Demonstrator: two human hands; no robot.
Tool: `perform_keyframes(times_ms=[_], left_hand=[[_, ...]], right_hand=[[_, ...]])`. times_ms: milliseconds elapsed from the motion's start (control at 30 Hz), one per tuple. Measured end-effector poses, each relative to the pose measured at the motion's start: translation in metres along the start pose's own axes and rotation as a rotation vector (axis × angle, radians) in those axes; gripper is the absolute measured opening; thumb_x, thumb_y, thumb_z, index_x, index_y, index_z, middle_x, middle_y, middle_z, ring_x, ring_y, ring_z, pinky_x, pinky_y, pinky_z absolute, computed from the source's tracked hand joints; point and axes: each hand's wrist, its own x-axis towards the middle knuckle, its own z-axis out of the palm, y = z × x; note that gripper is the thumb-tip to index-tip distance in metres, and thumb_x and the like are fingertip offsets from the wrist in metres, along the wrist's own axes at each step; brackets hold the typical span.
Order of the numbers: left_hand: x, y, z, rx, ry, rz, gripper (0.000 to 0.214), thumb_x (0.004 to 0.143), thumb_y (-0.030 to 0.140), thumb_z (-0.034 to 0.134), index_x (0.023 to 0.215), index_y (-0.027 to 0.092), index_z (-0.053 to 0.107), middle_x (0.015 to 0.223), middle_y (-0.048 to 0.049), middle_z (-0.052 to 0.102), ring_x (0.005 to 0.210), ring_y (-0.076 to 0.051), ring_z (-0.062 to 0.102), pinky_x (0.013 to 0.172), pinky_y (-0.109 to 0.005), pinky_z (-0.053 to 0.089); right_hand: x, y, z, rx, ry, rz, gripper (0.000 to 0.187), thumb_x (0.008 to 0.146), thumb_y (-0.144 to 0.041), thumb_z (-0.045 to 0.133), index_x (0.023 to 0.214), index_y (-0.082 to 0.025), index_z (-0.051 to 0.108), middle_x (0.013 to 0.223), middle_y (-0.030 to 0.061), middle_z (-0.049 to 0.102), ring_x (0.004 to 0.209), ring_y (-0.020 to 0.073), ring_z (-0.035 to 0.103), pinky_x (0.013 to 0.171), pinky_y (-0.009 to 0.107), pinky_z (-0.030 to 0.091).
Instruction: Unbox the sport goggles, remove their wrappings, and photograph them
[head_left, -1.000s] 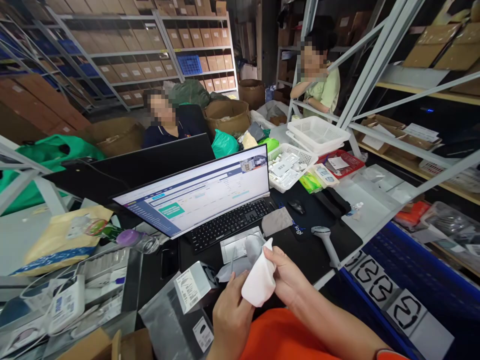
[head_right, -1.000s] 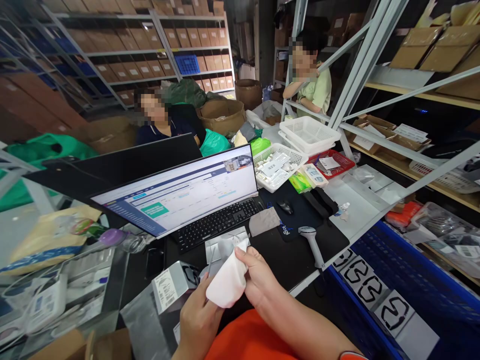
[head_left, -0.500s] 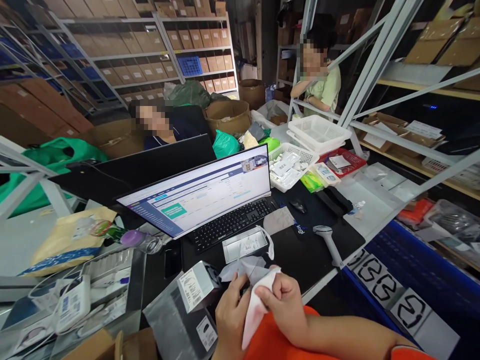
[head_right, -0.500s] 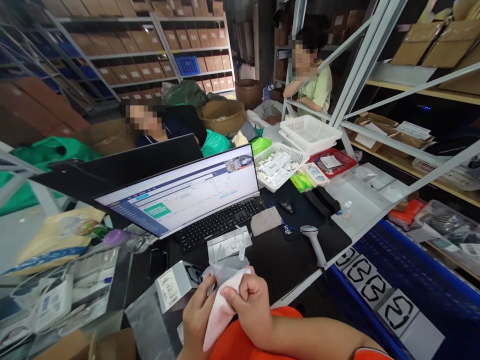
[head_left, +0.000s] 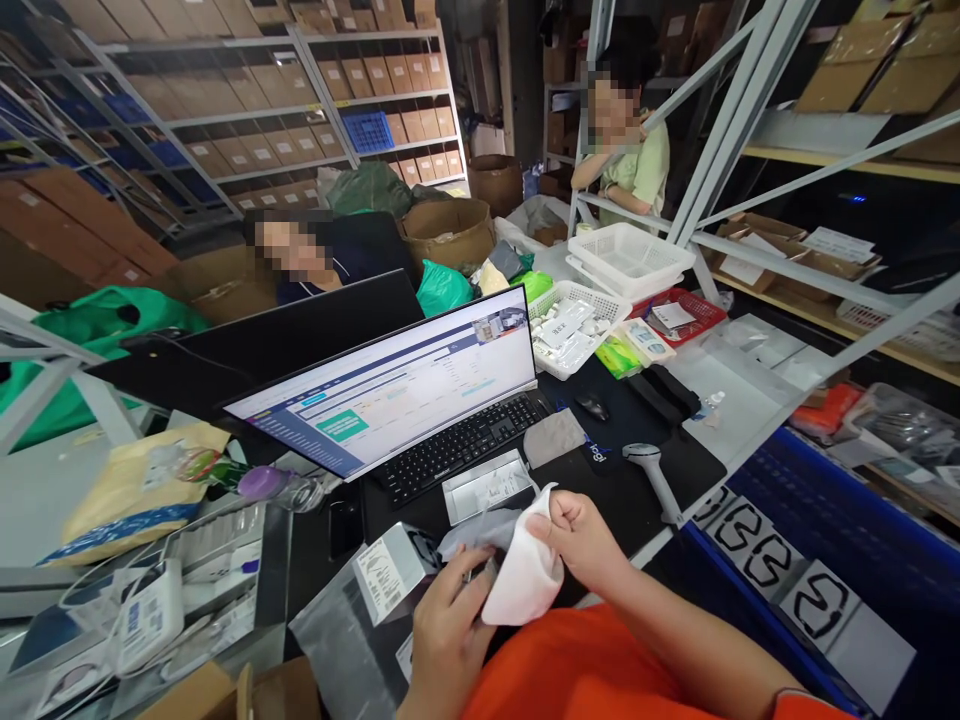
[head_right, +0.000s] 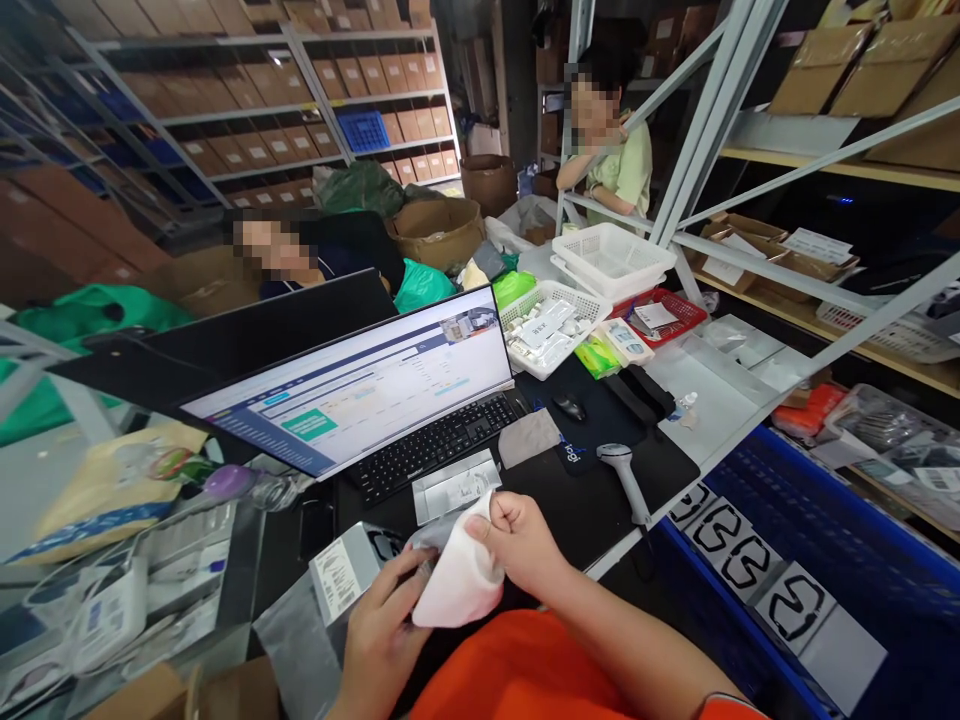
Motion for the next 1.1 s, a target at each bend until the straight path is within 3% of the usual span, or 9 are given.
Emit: perform_keyframes(times_ms=[133,233,333,400,467,667,867,967,1100], left_hand=[[0.003,-0.004,-0.013,-0.168,0.019,-0.036,0.012,0.087,0.009,0.061,0.084,0.02,0.064,0.107,-0.0078,0.072,0.102,-0.02,0.072,0.099,-0.038,0.058],[0.003,-0.007,-0.022,-0.235,0.004,-0.033,0.013,0.087,0.009,0.061,0.087,0.021,0.065,0.109,-0.0086,0.072,0.106,-0.021,0.071,0.1,-0.04,0.057],[0.005,-0.008,-0.027,-0.276,-0.061,-0.03,0.013,0.088,0.01,0.061,0.083,0.021,0.064,0.11,-0.0095,0.072,0.109,-0.021,0.07,0.1,-0.04,0.057],[0.009,-0.006,-0.028,-0.278,-0.109,-0.008,0.015,0.087,0.009,0.06,0.08,0.021,0.063,0.112,-0.0096,0.072,0.111,-0.021,0.069,0.1,-0.039,0.057],[0.014,-0.002,-0.029,-0.259,-0.156,0.021,0.017,0.087,0.008,0.059,0.078,0.021,0.062,0.115,-0.0092,0.071,0.114,-0.02,0.068,0.1,-0.037,0.057],[0.031,0.013,-0.034,-0.187,-0.241,0.107,0.021,0.088,0.007,0.053,0.081,0.022,0.066,0.113,-0.0073,0.071,0.108,-0.017,0.069,0.105,-0.039,0.053],[0.027,0.013,-0.031,-0.145,-0.188,0.055,0.005,0.082,0.02,0.069,0.078,0.021,0.067,0.109,-0.0083,0.072,0.101,-0.021,0.07,0.104,-0.045,0.054],[0.026,0.012,-0.026,-0.153,-0.169,0.064,0.009,0.081,0.028,0.074,0.077,0.021,0.069,0.102,-0.0073,0.074,0.095,-0.021,0.071,0.095,-0.039,0.058],[0.032,0.012,-0.023,-0.178,-0.185,0.05,0.013,0.082,0.03,0.075,0.075,0.02,0.068,0.095,-0.005,0.074,0.088,-0.019,0.07,0.095,-0.04,0.058]], right_hand=[[-0.003,-0.02,-0.051,-0.269,-0.132,-0.032,0.061,0.064,-0.038,0.088,0.046,-0.021,0.032,0.051,-0.007,0.033,0.052,0.0088,0.026,0.05,0.024,0.022],[-0.007,-0.04,-0.095,-0.338,0.0,-0.126,0.058,0.062,-0.033,0.087,0.043,-0.022,0.034,0.053,-0.0024,0.042,0.057,0.0142,0.042,0.051,0.026,0.028],[-0.009,-0.058,-0.119,-0.385,0.183,-0.244,0.053,0.062,-0.026,0.083,0.042,-0.025,0.035,0.047,0.0007,0.043,0.082,0.0287,0.059,0.06,0.031,0.038],[-0.009,-0.065,-0.116,-0.38,0.21,-0.269,0.052,0.064,-0.024,0.081,0.042,-0.025,0.034,0.046,0.0008,0.043,0.089,0.0314,0.062,0.063,0.033,0.041],[-0.008,-0.067,-0.1,-0.369,0.133,-0.242,0.053,0.062,-0.023,0.083,0.043,-0.025,0.034,0.046,-0.0001,0.045,0.082,0.0287,0.062,0.063,0.032,0.042],[-0.003,-0.065,-0.049,-0.368,-0.29,-0.058,0.041,0.059,-0.027,0.087,0.054,-0.023,0.047,0.045,-0.0086,0.044,0.048,0.0112,0.041,0.047,0.022,0.029],[0.008,-0.079,-0.048,-0.447,-0.751,0.129,0.035,0.07,-0.022,0.082,0.061,-0.02,0.048,0.058,-0.0084,0.044,0.054,0.0078,0.036,0.051,0.02,0.026],[0.009,-0.08,-0.05,-0.381,-0.758,0.272,0.033,0.081,-0.03,0.073,0.067,-0.021,0.045,0.062,-0.0077,0.04,0.054,0.008,0.033,0.05,0.02,0.025],[0.009,-0.076,-0.053,-0.357,-0.733,0.375,0.031,0.083,-0.036,0.071,0.078,-0.023,0.043,0.068,-0.006,0.05,0.056,0.0101,0.043,0.052,0.02,0.03]])
